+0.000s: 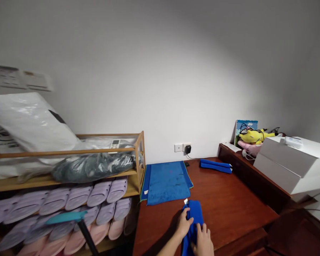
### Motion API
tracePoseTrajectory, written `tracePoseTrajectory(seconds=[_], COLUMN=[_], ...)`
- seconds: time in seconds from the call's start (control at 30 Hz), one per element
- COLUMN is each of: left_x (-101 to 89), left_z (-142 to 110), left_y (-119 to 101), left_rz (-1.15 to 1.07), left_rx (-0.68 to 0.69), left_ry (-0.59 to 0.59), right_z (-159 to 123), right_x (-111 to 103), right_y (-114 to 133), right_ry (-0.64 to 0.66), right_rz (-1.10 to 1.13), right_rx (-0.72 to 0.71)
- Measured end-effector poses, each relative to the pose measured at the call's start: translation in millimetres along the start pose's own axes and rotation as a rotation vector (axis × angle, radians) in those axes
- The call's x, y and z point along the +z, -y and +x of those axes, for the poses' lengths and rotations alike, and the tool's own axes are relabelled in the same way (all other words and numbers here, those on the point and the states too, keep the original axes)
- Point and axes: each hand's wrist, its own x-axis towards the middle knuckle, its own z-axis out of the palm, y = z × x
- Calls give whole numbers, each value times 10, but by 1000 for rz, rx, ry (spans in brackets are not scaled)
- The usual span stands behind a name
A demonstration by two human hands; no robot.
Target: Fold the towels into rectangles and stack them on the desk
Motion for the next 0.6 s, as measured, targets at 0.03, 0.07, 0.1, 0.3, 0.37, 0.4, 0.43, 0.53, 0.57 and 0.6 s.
tracePoseTrajectory(seconds=[0.03,0.07,0.1,0.3,0.37,0.4,0.43,0.53,0.57,0.6], left_x=[0,-17,-53,-548,-760,-865,-967,-1252,-1337,-1419], left_z=[6,-3,-23,-193,-224,-232,-235,-207,-185,-156], left_y=[-3,5,25,250,305,324,336,332,319,301], left_rz=[-28,-53,-74,-159,-176,-180,-180,-158,-145,-128], left_rx=[11,23,33,116,160,178,194,232,242,252], left_ry=[-9,-20,-34,-115,-143,-158,-173,-223,-240,-258], right_z=[-1,5,14,70,104,131,168,320,380,443], right_x=[-32,-69,-106,-131,-57,-24,-2,-14,-40,-73], right_y=[39,84,135,516,637,687,728,788,790,786], right_ry=[26,43,55,79,95,112,131,172,175,175], right_rz=[23,57,105,333,502,602,693,840,879,918], right_rx=[-14,-31,-50,-196,-250,-274,-296,-347,-361,-373])
